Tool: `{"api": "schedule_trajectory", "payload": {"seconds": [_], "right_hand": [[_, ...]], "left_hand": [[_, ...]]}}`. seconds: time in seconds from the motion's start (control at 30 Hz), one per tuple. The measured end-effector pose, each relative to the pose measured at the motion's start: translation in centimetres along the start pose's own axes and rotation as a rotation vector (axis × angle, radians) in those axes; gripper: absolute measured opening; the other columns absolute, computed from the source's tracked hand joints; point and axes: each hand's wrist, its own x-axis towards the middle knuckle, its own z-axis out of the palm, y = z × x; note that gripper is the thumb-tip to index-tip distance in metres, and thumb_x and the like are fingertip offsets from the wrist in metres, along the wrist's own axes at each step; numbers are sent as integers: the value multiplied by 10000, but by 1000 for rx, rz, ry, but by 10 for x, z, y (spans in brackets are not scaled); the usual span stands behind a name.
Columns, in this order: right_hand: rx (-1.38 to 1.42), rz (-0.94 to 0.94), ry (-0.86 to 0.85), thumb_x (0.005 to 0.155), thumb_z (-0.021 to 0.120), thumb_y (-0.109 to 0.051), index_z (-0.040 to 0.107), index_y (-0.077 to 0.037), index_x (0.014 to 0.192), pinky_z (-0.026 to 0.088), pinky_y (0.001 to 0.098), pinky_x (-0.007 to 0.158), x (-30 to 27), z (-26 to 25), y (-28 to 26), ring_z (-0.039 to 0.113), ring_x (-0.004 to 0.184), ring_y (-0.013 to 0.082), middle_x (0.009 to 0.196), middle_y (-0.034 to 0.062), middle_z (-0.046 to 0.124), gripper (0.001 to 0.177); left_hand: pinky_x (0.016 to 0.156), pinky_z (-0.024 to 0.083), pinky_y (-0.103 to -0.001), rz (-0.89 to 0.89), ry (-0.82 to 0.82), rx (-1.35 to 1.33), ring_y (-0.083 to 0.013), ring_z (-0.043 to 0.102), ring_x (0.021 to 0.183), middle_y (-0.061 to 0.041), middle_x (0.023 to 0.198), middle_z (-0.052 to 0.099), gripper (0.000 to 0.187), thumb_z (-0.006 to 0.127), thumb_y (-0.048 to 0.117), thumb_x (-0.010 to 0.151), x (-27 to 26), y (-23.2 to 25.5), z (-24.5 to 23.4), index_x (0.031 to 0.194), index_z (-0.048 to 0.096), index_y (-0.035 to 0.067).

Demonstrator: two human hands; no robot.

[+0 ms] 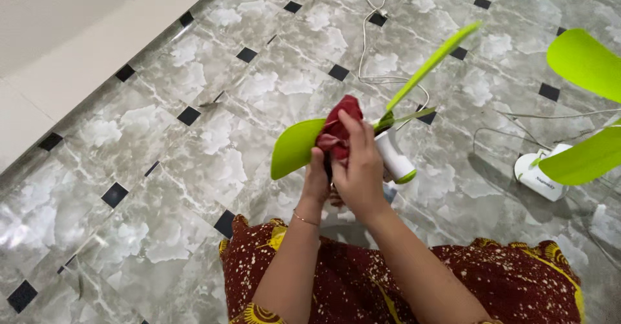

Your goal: The person sits on the floor and wipes the blades and central hub of a green electric fan using a red cloth. They rotate the fan to access different parts and continue wiping until the end of the clip.

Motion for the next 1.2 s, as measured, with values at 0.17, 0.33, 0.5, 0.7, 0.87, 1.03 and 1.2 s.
{"api": "schedule_trajectory", "payload": {"seconds": [0.17,0.33,0.5,0.7,0.87,1.03,1.2], "right_hand": [[-170,224,-40,771,670,24,474,-104,1484,500,510,935,-12,8,11,574,1171,473,1451,242,453,750],[-140,127,-57,765,674,25,519,-156,1467,504,497,963,-14,-3,26,579,1198,454,1418,210,502,742],[-142,84,-37,764,666,39,543,-164,1463,486,502,1011,-25,4,22,585,1197,437,1405,181,545,738],[-76,2,12,764,651,25,530,-123,1452,460,490,1039,-36,17,7,566,1222,444,1394,209,528,714],[51,99,7,822,633,37,521,-83,1465,476,442,1058,-31,4,15,572,1227,412,1353,212,516,664],[144,176,-2,801,595,89,524,-44,1446,484,405,1063,-17,-3,16,602,1209,358,1296,191,534,662],[133,185,43,831,581,111,524,-27,1457,491,389,1057,0,-5,1,596,1227,349,1338,198,518,644]], "left_hand": [[1175,408,-386,69,29,212,-233,516,1354,-121,1467,534,690,612,527,1025,-16,3,-13,1481,491,23],[1233,387,-398,109,10,179,-224,517,1397,-127,1426,567,515,684,435,1033,-37,27,-54,1376,587,62],[1160,389,-359,-58,-163,-33,-248,549,1349,-174,1444,610,1118,407,899,912,-63,89,-83,1467,563,-59],[1215,376,-443,-83,-267,130,-259,484,1428,-128,1526,518,841,580,585,965,-65,135,-36,1545,400,2],[1191,401,-442,-19,-69,409,-281,510,1404,-142,1491,561,655,661,319,1022,-54,116,-5,1535,437,-21],[1187,453,-446,91,-106,382,-299,562,1354,-151,1460,603,685,628,438,1074,-31,86,-7,1546,481,-36],[1266,302,-389,45,-42,356,-237,401,1517,-103,1606,462,1033,381,796,949,-20,55,0,1601,345,-4]]}}
